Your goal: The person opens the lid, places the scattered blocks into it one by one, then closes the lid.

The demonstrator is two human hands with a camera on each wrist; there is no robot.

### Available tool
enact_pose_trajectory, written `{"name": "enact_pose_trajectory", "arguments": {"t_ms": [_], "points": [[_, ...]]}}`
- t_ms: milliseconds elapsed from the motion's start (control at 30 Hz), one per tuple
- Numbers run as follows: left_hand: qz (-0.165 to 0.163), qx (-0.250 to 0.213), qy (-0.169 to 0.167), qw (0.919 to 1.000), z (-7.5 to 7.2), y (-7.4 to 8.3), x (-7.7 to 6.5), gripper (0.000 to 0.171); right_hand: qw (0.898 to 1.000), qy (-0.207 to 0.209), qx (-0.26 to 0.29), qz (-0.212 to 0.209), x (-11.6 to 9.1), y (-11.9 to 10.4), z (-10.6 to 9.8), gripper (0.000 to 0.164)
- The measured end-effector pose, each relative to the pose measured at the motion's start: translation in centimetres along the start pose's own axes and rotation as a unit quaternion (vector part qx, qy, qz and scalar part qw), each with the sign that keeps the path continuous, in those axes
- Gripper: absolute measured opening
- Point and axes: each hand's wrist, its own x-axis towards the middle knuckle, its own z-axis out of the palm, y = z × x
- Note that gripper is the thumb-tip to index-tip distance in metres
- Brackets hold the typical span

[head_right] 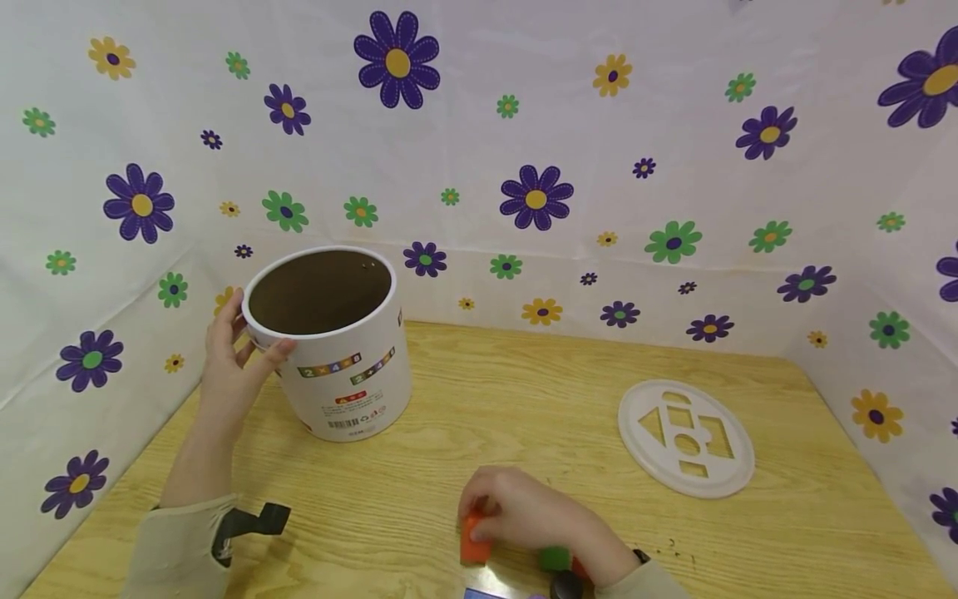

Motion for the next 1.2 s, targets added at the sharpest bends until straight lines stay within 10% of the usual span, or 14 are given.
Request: {"name": "enact_pose_trajectory", "arguments": {"t_ms": [267, 1200], "points": [[-0.003, 0.002, 0.0, 1.0, 0.0, 0.0, 0.1, 0.091, 0.996, 0.072, 0.06, 0.008, 0.6, -0.4, -0.8, 0.019], [-0.009, 0.008, -0.002, 0.9999, 0.1, 0.4, 0.4, 0.09, 0.982, 0.166, -0.03, -0.087, 8.5, -7.4, -8.4, 0.022]]}}
